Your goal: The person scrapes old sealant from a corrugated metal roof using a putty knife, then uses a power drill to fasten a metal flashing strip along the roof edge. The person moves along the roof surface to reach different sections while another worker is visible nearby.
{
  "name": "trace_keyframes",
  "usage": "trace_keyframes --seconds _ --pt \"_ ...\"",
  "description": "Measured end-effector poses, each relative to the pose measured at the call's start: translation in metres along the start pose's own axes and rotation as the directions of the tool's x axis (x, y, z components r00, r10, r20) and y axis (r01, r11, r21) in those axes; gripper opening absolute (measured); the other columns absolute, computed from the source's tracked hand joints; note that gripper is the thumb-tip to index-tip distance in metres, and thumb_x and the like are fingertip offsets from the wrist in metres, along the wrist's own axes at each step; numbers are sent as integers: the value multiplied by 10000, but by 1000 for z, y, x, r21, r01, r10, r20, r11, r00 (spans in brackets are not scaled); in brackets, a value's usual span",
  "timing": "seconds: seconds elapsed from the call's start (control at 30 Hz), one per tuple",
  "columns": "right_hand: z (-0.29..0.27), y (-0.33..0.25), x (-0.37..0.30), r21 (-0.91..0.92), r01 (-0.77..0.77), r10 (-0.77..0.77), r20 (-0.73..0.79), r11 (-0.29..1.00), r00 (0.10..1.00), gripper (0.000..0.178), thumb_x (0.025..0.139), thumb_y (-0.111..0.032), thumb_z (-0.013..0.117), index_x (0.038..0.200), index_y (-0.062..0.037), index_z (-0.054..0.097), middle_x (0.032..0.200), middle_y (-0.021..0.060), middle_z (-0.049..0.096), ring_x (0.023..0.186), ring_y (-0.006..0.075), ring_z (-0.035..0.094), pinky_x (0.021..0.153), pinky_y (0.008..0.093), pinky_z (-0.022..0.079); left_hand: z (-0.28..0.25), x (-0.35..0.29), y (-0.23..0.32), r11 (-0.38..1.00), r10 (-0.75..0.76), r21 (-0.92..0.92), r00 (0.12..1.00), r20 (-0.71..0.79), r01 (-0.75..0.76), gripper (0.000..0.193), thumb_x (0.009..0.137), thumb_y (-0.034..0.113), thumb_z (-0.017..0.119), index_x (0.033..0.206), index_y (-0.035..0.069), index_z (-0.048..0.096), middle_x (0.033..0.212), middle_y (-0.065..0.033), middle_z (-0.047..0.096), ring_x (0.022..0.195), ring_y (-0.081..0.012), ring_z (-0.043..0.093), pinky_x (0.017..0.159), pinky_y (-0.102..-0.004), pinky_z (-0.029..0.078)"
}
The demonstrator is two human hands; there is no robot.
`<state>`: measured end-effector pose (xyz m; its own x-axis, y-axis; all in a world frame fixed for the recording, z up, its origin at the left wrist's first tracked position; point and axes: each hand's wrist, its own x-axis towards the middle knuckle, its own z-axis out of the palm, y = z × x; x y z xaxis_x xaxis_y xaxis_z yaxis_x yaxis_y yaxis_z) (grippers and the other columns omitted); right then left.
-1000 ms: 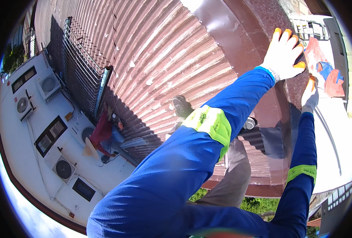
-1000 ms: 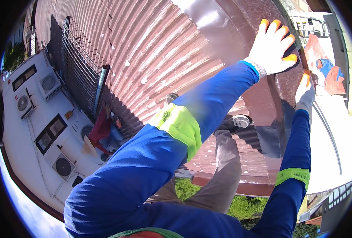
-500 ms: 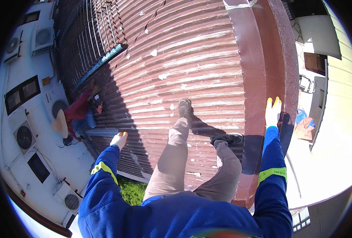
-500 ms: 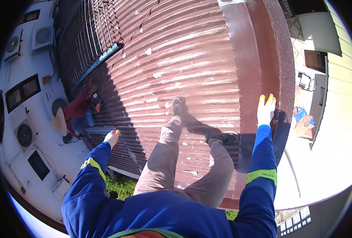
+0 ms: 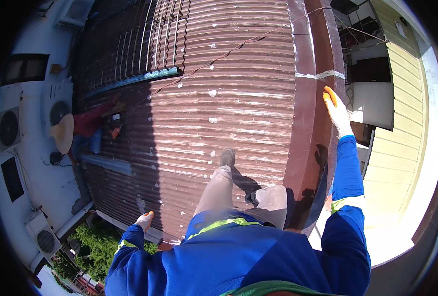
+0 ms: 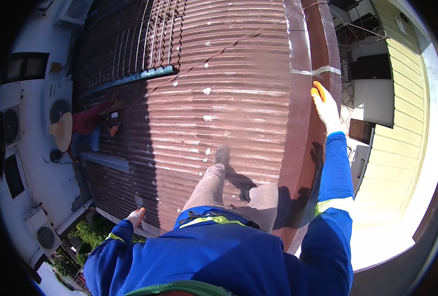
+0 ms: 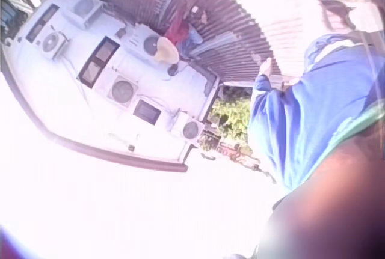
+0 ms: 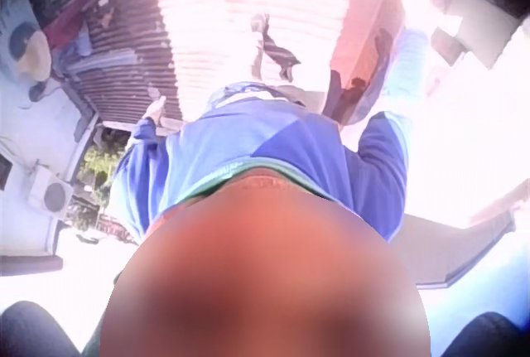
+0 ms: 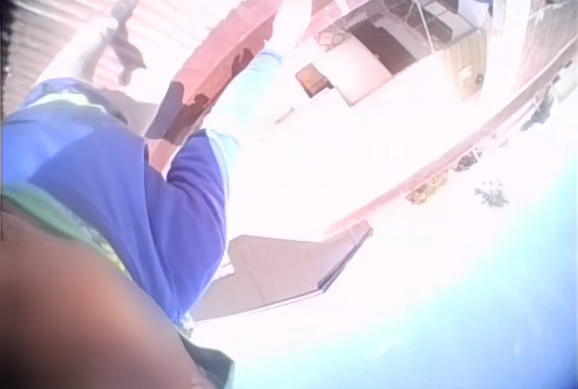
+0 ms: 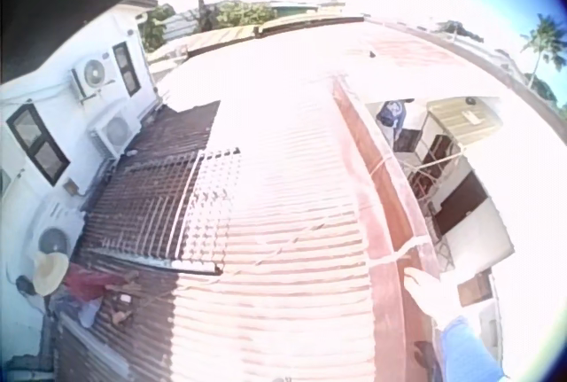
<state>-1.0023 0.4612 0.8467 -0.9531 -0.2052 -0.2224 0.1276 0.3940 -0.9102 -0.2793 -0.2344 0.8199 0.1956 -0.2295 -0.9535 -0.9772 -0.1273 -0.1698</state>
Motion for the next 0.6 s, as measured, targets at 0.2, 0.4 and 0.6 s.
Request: trace_keyframes --seconds 0.2,0.4,0.6 --pt "-70 59 -115 -393 -428 416 -119 814 901 492 1067 -289 623 1489 -48 550 1394 96 646 1256 190 604 1087 317 447 -44 0 98 897 328 -218 910 -255 -384 622 1037 418 661 1482 2 536 1066 -4 684 842 -64 561 728 -245 459" --pt "-84 101 -215 -615 -665 838 -11 424 545 412 999 -378 608 1230 -56 723 1064 101 762 943 238 706 852 367 552 -178 -141 345 303 750 -36 261 -608 -952 467 1062 174 644 1494 26 548 1449 -61 610 1242 -137 601 1080 -274 456" --pt "-87 53 -28 -421 -667 614 -275 615 740 274 1000 -272 623 1148 -65 724 905 56 713 829 170 655 741 326 523 -273 -319 716 -55 620 391 -338 -708 -919 512 1073 321 626 1514 75 539 1342 -126 646 1260 -216 621 1085 -355 515"
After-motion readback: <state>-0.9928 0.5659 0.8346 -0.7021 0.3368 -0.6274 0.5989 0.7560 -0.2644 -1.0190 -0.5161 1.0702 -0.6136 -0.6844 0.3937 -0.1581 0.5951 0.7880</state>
